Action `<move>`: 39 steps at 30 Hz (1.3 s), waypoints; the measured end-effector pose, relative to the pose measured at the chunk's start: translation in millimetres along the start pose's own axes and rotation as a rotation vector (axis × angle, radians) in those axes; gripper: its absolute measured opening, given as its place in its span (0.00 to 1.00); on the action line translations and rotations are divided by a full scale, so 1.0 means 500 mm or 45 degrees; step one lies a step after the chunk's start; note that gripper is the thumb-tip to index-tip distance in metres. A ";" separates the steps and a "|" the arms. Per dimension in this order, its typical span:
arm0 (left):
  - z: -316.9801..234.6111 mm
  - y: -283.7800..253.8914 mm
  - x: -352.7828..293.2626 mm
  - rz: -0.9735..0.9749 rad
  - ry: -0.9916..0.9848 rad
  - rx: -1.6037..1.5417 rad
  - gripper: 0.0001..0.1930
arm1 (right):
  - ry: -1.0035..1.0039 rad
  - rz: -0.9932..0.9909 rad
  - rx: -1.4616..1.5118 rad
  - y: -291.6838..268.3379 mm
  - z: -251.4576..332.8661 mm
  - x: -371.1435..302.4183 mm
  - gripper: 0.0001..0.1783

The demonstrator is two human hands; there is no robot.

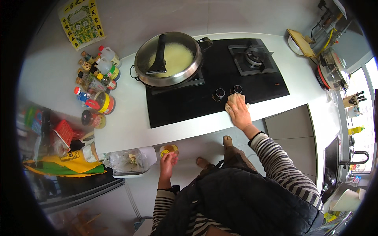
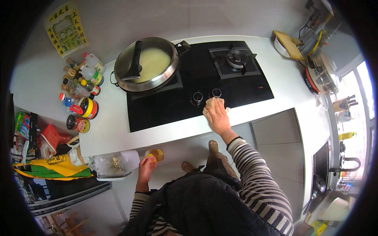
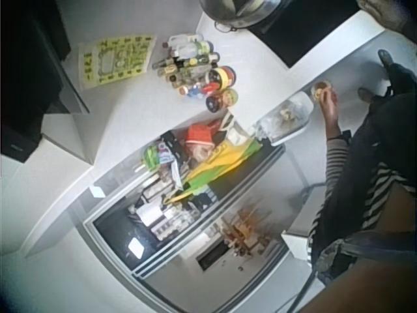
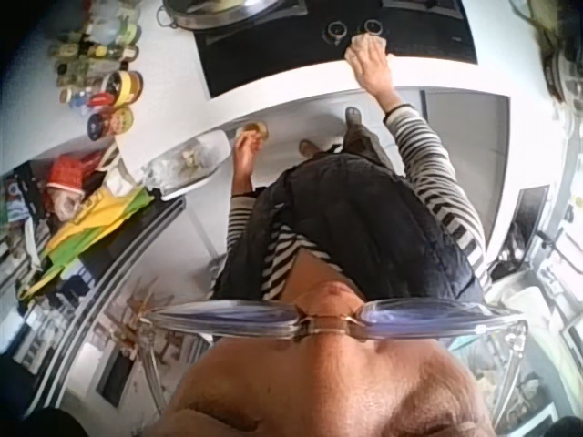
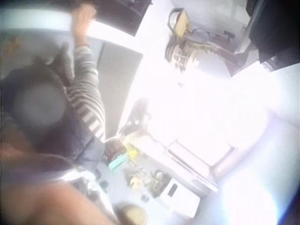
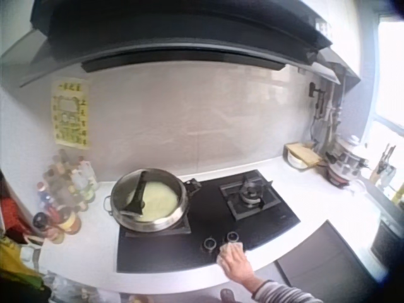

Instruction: The person wipes the kitchen countertop and stovetop with a cloth, then checks a flatbread cooking in a pan by lifting the lid and flipping it with a spoon. The person continues wiping the surfaces and rinses the spoon at the sink.

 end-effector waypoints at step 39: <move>-0.146 0.411 0.179 -0.274 1.222 1.604 0.19 | -0.164 0.846 0.444 -0.034 -0.270 0.199 0.32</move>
Point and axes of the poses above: each hand's wrist, its own x-axis towards the middle knuckle, its own y-axis out of the palm, z = x × y, the point moved 3 cm from there along x, towards the middle knuckle, and after that the axes turned 11 degrees about -x, right-handed, at the moved point
